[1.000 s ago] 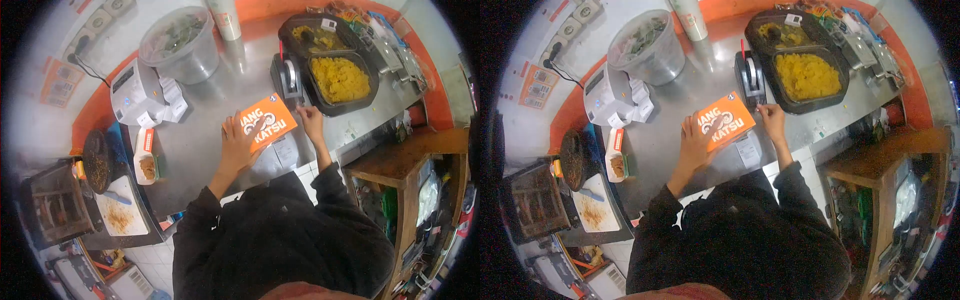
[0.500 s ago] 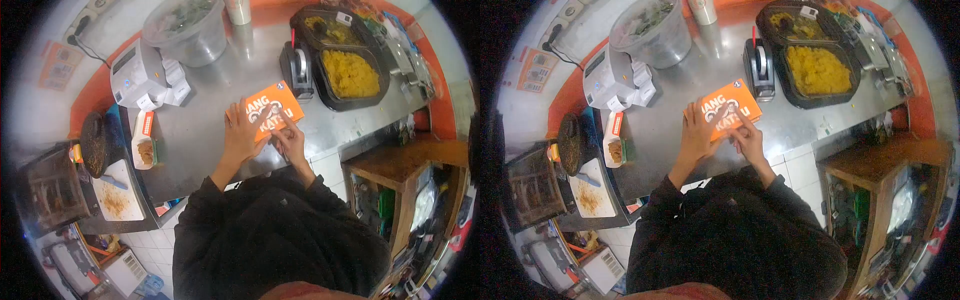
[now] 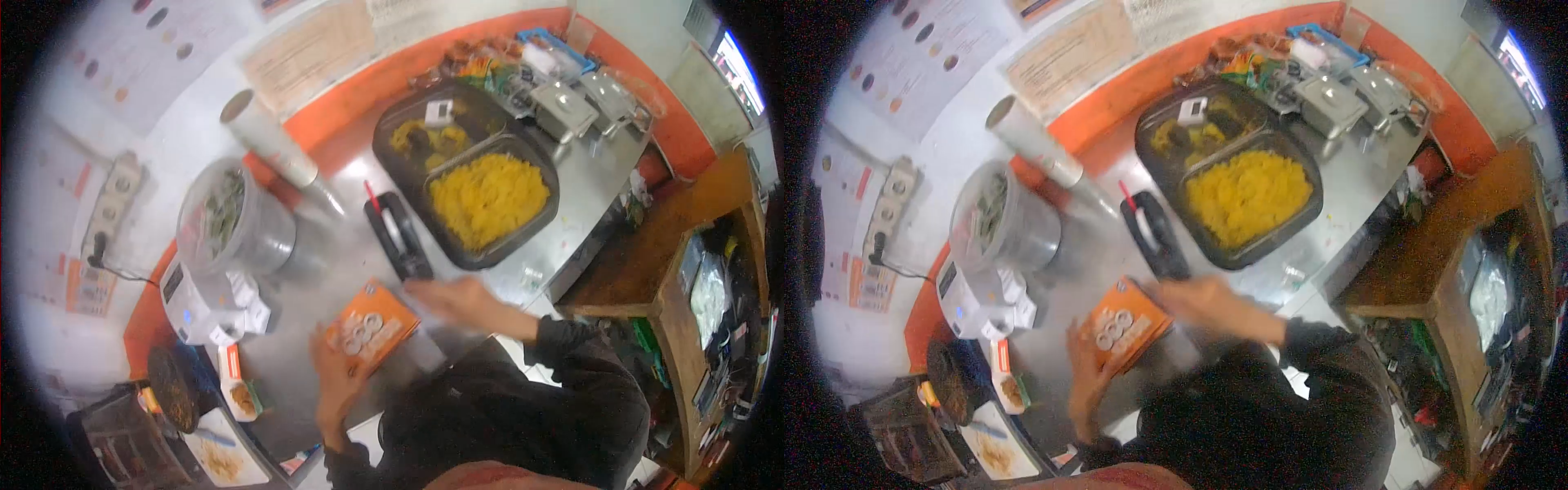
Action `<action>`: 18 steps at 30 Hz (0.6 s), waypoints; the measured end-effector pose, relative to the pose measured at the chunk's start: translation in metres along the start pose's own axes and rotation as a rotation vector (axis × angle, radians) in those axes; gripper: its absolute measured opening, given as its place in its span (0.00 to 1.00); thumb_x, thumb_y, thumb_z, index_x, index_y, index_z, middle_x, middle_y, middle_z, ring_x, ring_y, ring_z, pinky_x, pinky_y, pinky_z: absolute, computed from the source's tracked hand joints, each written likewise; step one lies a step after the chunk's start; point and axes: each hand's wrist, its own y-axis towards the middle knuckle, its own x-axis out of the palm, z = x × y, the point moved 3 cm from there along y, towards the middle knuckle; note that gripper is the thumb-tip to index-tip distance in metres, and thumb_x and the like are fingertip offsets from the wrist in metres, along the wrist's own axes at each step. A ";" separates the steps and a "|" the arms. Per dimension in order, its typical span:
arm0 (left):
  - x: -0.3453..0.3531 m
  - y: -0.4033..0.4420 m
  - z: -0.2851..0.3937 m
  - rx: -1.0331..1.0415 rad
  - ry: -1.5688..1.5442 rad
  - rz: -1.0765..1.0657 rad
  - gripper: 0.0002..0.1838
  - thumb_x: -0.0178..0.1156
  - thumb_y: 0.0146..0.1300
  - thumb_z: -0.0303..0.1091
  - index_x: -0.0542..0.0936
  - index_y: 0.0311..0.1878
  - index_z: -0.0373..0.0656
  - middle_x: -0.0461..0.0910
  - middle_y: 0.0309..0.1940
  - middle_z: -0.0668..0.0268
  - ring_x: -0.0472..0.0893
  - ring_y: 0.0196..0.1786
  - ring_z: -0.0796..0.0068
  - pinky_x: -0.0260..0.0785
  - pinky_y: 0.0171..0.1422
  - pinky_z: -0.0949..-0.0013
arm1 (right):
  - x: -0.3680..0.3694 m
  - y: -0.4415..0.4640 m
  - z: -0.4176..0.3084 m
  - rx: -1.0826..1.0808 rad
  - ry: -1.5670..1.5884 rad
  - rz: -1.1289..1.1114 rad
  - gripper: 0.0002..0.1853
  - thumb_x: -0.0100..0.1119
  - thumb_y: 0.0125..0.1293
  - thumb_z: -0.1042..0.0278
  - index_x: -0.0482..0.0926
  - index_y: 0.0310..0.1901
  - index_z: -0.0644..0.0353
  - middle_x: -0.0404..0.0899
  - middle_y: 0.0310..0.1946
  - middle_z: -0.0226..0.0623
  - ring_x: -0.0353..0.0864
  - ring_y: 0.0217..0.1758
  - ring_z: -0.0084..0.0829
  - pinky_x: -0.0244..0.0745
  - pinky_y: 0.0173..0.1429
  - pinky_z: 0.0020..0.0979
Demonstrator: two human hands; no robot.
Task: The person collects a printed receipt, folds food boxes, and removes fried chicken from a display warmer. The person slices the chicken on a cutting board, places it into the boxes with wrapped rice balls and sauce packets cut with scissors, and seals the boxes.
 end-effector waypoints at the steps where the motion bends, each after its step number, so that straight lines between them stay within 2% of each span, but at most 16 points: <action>1: -0.008 0.001 0.004 -0.099 -0.101 0.092 0.34 0.47 0.64 0.53 0.57 0.70 0.47 0.45 0.70 0.44 0.45 0.72 0.43 0.37 0.73 0.46 | -0.034 0.013 0.034 -0.141 0.042 0.446 0.14 0.58 0.61 0.67 0.79 0.49 0.53 0.78 0.22 0.41 0.79 0.21 0.36 0.73 0.25 0.34; 2: -0.018 0.004 0.013 -0.202 -0.200 0.184 0.33 0.44 0.67 0.53 0.57 0.70 0.45 0.45 0.70 0.44 0.44 0.72 0.43 0.37 0.73 0.48 | -0.082 0.036 0.060 0.023 -0.101 0.564 0.07 0.57 0.62 0.68 0.81 0.39 0.57 0.75 0.20 0.42 0.73 0.17 0.34 0.68 0.23 0.33; 3: -0.022 0.011 0.024 -0.201 -0.197 0.195 0.33 0.44 0.67 0.53 0.57 0.70 0.45 0.45 0.70 0.44 0.44 0.72 0.43 0.37 0.73 0.48 | -0.124 0.058 0.094 0.192 -0.074 0.701 0.06 0.55 0.64 0.69 0.79 0.36 0.62 0.76 0.21 0.43 0.70 0.17 0.33 0.66 0.24 0.30; 4: -0.026 0.018 0.031 -0.315 -0.260 0.249 0.31 0.41 0.68 0.51 0.57 0.70 0.45 0.46 0.70 0.45 0.44 0.73 0.44 0.37 0.74 0.49 | -0.160 0.081 0.138 0.414 0.053 0.603 0.07 0.53 0.63 0.72 0.79 0.39 0.64 0.79 0.33 0.51 0.81 0.33 0.44 0.73 0.35 0.37; 5: -0.027 0.027 0.036 -0.429 -0.319 0.306 0.29 0.37 0.70 0.50 0.57 0.70 0.44 0.46 0.70 0.46 0.43 0.73 0.46 0.37 0.74 0.51 | -0.180 0.098 0.197 0.325 -0.129 0.710 0.07 0.53 0.63 0.72 0.77 0.37 0.66 0.77 0.30 0.54 0.79 0.33 0.49 0.71 0.37 0.41; 6: -0.027 0.036 0.043 -0.436 -0.308 0.323 0.29 0.37 0.70 0.50 0.57 0.70 0.44 0.46 0.70 0.46 0.43 0.73 0.46 0.37 0.74 0.51 | -0.189 0.113 0.266 0.260 -0.339 0.700 0.07 0.50 0.62 0.74 0.76 0.34 0.68 0.77 0.31 0.54 0.78 0.36 0.52 0.71 0.40 0.44; 7: -0.023 0.045 0.050 -0.452 -0.308 0.288 0.28 0.36 0.71 0.48 0.59 0.69 0.44 0.47 0.71 0.48 0.44 0.73 0.47 0.38 0.74 0.52 | -0.191 0.123 0.335 0.349 -0.561 0.514 0.05 0.50 0.58 0.77 0.76 0.32 0.67 0.77 0.33 0.52 0.77 0.38 0.52 0.73 0.42 0.45; 8: -0.021 0.053 0.056 -0.478 -0.309 0.257 0.26 0.34 0.72 0.46 0.60 0.68 0.44 0.47 0.71 0.49 0.44 0.74 0.48 0.38 0.74 0.53 | -0.191 0.130 0.362 0.336 -0.802 0.268 0.06 0.49 0.56 0.78 0.76 0.32 0.66 0.77 0.36 0.52 0.77 0.41 0.52 0.74 0.45 0.45; 9: -0.021 0.061 0.064 -0.508 -0.302 0.289 0.26 0.34 0.72 0.46 0.60 0.68 0.44 0.47 0.71 0.49 0.44 0.74 0.48 0.38 0.74 0.53 | -0.191 0.148 0.382 0.363 -0.753 0.237 0.06 0.49 0.56 0.78 0.76 0.33 0.66 0.77 0.36 0.51 0.78 0.41 0.51 0.74 0.45 0.45; 11: -0.014 0.068 0.084 -0.521 -0.323 0.184 0.26 0.34 0.72 0.45 0.62 0.67 0.43 0.50 0.70 0.50 0.45 0.73 0.49 0.37 0.74 0.53 | -0.180 0.181 0.423 0.375 -0.732 0.174 0.06 0.50 0.56 0.78 0.76 0.34 0.65 0.78 0.37 0.51 0.78 0.42 0.50 0.75 0.45 0.45; 12: -0.011 0.066 0.088 -0.577 -0.332 0.207 0.26 0.34 0.72 0.45 0.62 0.67 0.43 0.50 0.70 0.50 0.45 0.73 0.49 0.37 0.74 0.53 | -0.176 0.193 0.448 0.362 -0.760 0.149 0.05 0.50 0.56 0.78 0.75 0.33 0.65 0.78 0.37 0.51 0.78 0.43 0.50 0.75 0.45 0.45; 14: -0.008 0.055 0.090 -0.676 -0.253 0.239 0.24 0.35 0.72 0.43 0.65 0.65 0.44 0.55 0.68 0.51 0.48 0.73 0.49 0.37 0.75 0.52 | -0.177 0.204 0.473 0.340 -0.601 0.182 0.08 0.50 0.59 0.76 0.76 0.38 0.65 0.79 0.37 0.51 0.78 0.42 0.51 0.74 0.44 0.45; 15: -0.010 0.049 0.094 -0.758 -0.184 0.265 0.23 0.37 0.71 0.42 0.66 0.64 0.44 0.60 0.66 0.51 0.51 0.71 0.48 0.37 0.75 0.51 | -0.168 0.198 0.506 -0.230 -0.686 0.583 0.12 0.46 0.64 0.70 0.77 0.43 0.65 0.79 0.39 0.52 0.77 0.44 0.52 0.72 0.47 0.45; 16: -0.015 0.043 0.098 -0.846 -0.197 0.317 0.23 0.37 0.71 0.42 0.66 0.64 0.44 0.60 0.66 0.51 0.51 0.71 0.48 0.37 0.75 0.51 | -0.175 0.201 0.500 0.137 -0.496 0.389 0.15 0.44 0.66 0.67 0.75 0.49 0.65 0.78 0.43 0.53 0.76 0.47 0.50 0.70 0.51 0.43; 17: -0.023 0.040 0.103 -0.834 -0.158 0.342 0.23 0.38 0.71 0.42 0.67 0.64 0.44 0.61 0.65 0.51 0.52 0.71 0.48 0.38 0.75 0.51 | -0.180 0.205 0.510 0.611 -0.104 0.268 0.16 0.44 0.68 0.67 0.74 0.52 0.65 0.75 0.48 0.54 0.75 0.51 0.47 0.69 0.55 0.39; 18: -0.029 0.036 0.109 -0.830 -0.120 0.363 0.22 0.39 0.71 0.42 0.68 0.63 0.44 0.63 0.64 0.51 0.54 0.70 0.48 0.38 0.75 0.51 | -0.173 0.198 0.525 0.127 0.020 0.528 0.17 0.42 0.70 0.68 0.73 0.55 0.64 0.76 0.50 0.51 0.76 0.51 0.43 0.69 0.55 0.36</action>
